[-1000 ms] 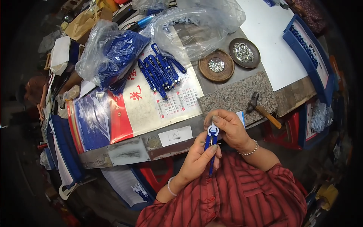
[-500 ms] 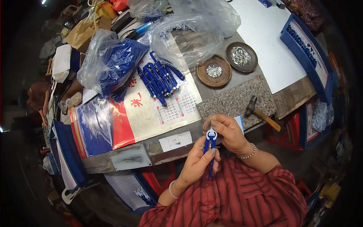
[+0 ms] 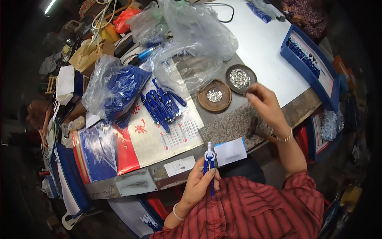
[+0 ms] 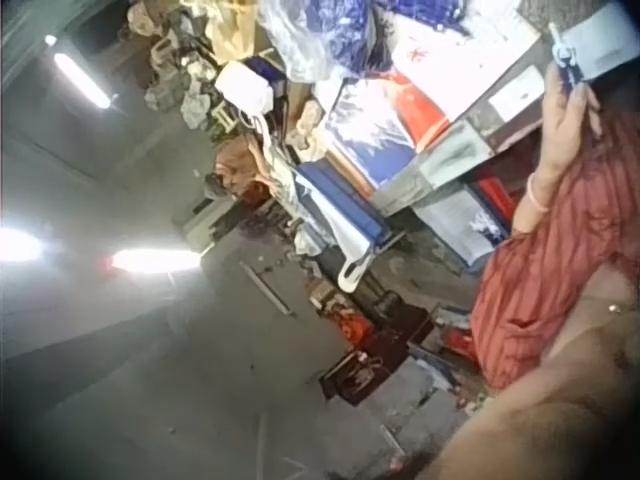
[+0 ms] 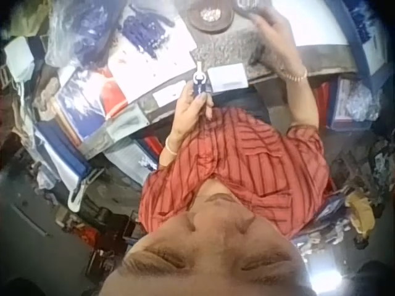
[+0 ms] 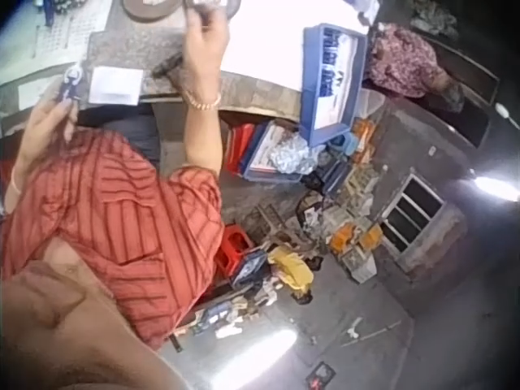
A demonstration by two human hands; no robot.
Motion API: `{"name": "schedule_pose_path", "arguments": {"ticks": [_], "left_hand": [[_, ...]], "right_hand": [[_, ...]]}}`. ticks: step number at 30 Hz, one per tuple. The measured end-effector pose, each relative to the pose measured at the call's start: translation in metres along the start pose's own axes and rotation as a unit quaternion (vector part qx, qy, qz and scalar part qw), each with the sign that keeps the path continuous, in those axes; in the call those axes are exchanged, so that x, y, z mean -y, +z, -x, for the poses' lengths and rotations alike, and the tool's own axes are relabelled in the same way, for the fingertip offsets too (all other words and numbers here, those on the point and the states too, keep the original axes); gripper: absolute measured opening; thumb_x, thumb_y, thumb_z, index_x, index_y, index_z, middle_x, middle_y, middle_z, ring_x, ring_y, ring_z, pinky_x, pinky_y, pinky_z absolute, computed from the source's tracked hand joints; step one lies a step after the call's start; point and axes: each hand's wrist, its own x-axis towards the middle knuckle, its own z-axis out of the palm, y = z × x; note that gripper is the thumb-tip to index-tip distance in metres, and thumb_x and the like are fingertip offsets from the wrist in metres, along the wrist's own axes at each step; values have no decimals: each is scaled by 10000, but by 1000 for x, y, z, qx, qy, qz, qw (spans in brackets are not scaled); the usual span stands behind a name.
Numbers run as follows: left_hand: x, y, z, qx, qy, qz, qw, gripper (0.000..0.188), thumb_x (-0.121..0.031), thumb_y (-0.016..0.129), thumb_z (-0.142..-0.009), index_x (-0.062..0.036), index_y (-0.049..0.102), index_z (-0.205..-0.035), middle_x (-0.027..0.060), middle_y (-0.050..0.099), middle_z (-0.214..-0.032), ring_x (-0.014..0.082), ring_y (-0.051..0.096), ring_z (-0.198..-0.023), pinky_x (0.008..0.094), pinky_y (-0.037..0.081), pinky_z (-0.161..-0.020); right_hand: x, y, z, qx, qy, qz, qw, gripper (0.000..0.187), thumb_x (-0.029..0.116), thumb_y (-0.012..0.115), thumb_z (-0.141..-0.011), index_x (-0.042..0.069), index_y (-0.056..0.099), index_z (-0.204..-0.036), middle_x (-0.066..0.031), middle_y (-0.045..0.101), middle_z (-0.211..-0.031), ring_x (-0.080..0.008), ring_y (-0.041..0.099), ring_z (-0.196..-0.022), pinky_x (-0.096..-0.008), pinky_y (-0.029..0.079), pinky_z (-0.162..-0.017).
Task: Assembling blue plastic hardware components by inserting metal pins and securing them with a hammer.
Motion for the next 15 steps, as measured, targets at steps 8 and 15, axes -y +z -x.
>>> {"name": "schedule_pose_path", "arguments": {"ticks": [8,15], "left_hand": [[1,4,-1,-10,0,-22,1000,370,-96,456,-957,-30,348,-1305,109,559,-838,162,561,-628,266,477,-577],[-3,8,5,-61,1,-18,998,328,-84,462,-940,-32,387,-1255,109,561,-810,159,557,-576,268,484,-547]], "right_hand": [[-58,-26,-69,-40,-123,408,904,229,115,586,-788,0,586,-986,-189,596,-908,-340,597,-834,-395,485,-754],[-73,-2,-95,-13,-119,428,896,103,65,496,-785,17,560,-850,-192,593,-858,-380,604,-774,-453,494,-702]]}}
